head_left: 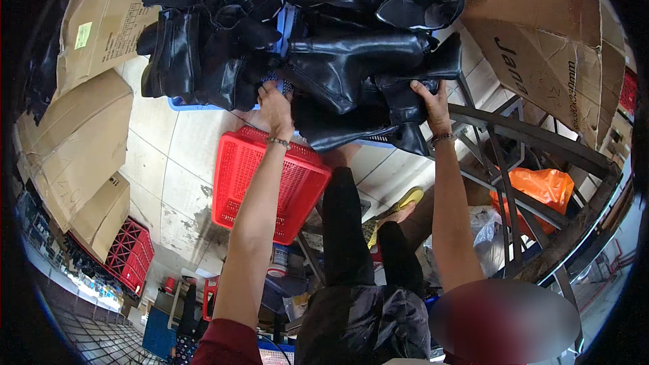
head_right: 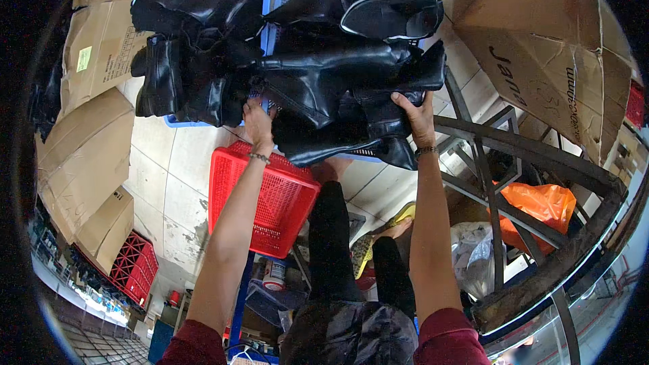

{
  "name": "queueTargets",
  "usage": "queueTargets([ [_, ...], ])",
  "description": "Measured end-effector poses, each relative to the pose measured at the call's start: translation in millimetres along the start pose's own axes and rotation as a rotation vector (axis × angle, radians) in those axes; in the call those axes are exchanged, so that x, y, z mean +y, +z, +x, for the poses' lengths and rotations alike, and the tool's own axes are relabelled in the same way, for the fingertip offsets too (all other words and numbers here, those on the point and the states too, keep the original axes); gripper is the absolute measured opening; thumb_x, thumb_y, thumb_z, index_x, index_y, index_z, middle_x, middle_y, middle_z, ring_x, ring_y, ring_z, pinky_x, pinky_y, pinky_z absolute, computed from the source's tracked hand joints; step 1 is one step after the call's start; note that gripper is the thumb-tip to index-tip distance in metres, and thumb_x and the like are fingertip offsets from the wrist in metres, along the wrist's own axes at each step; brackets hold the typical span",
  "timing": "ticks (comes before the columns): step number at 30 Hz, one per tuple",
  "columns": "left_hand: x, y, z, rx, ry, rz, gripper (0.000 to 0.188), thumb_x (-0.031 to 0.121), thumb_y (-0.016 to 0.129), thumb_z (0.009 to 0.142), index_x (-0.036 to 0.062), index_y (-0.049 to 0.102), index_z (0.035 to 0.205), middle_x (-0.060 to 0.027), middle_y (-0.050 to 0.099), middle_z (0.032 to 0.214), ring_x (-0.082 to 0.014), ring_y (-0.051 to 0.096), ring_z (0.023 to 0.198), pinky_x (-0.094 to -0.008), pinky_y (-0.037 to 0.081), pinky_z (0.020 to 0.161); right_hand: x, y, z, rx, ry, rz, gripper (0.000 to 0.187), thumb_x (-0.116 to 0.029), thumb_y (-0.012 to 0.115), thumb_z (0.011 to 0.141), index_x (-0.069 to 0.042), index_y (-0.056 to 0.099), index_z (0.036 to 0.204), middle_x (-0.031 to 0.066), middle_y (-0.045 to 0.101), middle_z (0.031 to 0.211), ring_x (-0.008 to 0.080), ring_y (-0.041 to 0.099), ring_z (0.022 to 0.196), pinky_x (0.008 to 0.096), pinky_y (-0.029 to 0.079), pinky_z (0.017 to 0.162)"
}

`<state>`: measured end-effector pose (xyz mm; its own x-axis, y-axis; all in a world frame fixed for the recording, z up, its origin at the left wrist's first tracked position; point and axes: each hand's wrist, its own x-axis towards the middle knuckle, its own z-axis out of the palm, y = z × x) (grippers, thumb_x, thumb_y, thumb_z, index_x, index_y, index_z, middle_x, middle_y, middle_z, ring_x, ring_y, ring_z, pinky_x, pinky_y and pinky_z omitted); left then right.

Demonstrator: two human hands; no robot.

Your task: Apply white adhesive to the edges and soles of black shoe components using a small brush.

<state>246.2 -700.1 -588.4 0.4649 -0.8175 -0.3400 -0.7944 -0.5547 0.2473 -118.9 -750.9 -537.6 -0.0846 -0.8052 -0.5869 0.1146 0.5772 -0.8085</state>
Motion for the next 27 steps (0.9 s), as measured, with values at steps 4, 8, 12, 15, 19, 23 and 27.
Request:
queueTargets([
  [4, 0.9, -4.3, 3.0, 0.000, 0.013, -0.041, 0.044, 0.008, 0.079, 0.079, 0.0022, 0.054, 0.116, -0.0210, 0.063, 0.110, -0.0419, 0.064, 0.102, -0.0484, 0.054, 0.086, 10.7, -5.0, 9.1, 0.036, 0.092, -0.100, 0.075, -0.018, 0.085, 0.079, -0.001, 0.043, 0.138, 0.0131, 0.062, 0.121, 0.0230, 0.064, 0.107, 0.0348, 0.056, 0.090],
  [8, -7.1, 2.4, 5.3, 0.035, 0.080, -0.002, 0.045, 0.005, 0.078, 0.078, 0.0014, 0.054, 0.116, -0.0212, 0.064, 0.109, -0.0417, 0.064, 0.100, -0.0491, 0.054, 0.084, 28.0, 0.3, 18.1, 0.073, 0.088, 0.050, 0.061, -0.012, 0.080, 0.079, 0.002, 0.051, 0.130, 0.0123, 0.063, 0.120, 0.0237, 0.064, 0.103, 0.0351, 0.055, 0.090],
  [12, -31.5, 16.1, 4.2, 0.023, 0.093, -0.021, 0.044, 0.004, 0.077, 0.078, 0.0007, 0.054, 0.116, -0.0217, 0.065, 0.109, -0.0417, 0.064, 0.099, -0.0486, 0.054, 0.083, 53.1, 12.8, -10.7, 0.188, 0.047, -0.030, 0.053, -0.010, 0.080, 0.080, 0.000, 0.056, 0.126, 0.0104, 0.065, 0.118, 0.0204, 0.065, 0.100, 0.0347, 0.053, 0.090],
  [15, -62.5, 23.9, -13.4, 0.035, 0.160, -0.147, 0.039, 0.004, 0.076, 0.077, -0.0014, 0.058, 0.111, -0.0213, 0.066, 0.109, -0.0415, 0.064, 0.101, -0.0453, 0.052, 0.086, 58.7, 17.1, -30.6, 0.208, 0.054, -0.085, 0.061, -0.013, 0.082, 0.077, -0.001, 0.054, 0.130, 0.0112, 0.065, 0.120, 0.0222, 0.062, 0.106, 0.0366, 0.051, 0.094],
  [19, -84.7, 42.7, -26.0, 0.088, 0.049, -0.507, 0.037, 0.008, 0.074, 0.078, -0.0023, 0.066, 0.112, -0.0216, 0.070, 0.109, -0.0354, 0.065, 0.105, -0.0395, 0.050, 0.092, 56.2, 20.4, -50.9, 0.191, 0.131, -0.004, 0.069, -0.015, 0.084, 0.076, -0.002, 0.050, 0.134, 0.0103, 0.064, 0.118, 0.0233, 0.062, 0.106, 0.0366, 0.051, 0.095],
  [23, -78.7, 49.4, -28.7, 0.047, -0.152, -1.003, 0.029, 0.004, 0.065, 0.086, -0.0011, 0.067, 0.114, -0.0090, 0.071, 0.104, -0.0197, 0.064, 0.096, -0.0333, 0.051, 0.086, 57.6, 19.8, -70.7, 0.252, 0.148, 0.065, 0.070, -0.015, 0.087, 0.075, -0.003, 0.051, 0.134, 0.0098, 0.063, 0.122, 0.0228, 0.061, 0.108, 0.0362, 0.048, 0.099],
  [27, -72.5, 16.4, -38.3, -0.009, -0.115, -0.844, 0.026, 0.001, 0.062, 0.085, -0.0002, 0.068, 0.111, -0.0044, 0.069, 0.098, -0.0166, 0.062, 0.091, -0.0313, 0.049, 0.085, 53.8, 16.8, -105.0, 0.297, 0.123, 0.180, 0.071, -0.012, 0.085, 0.076, -0.002, 0.048, 0.136, 0.0103, 0.062, 0.123, 0.0221, 0.060, 0.109, 0.0357, 0.048, 0.100],
])
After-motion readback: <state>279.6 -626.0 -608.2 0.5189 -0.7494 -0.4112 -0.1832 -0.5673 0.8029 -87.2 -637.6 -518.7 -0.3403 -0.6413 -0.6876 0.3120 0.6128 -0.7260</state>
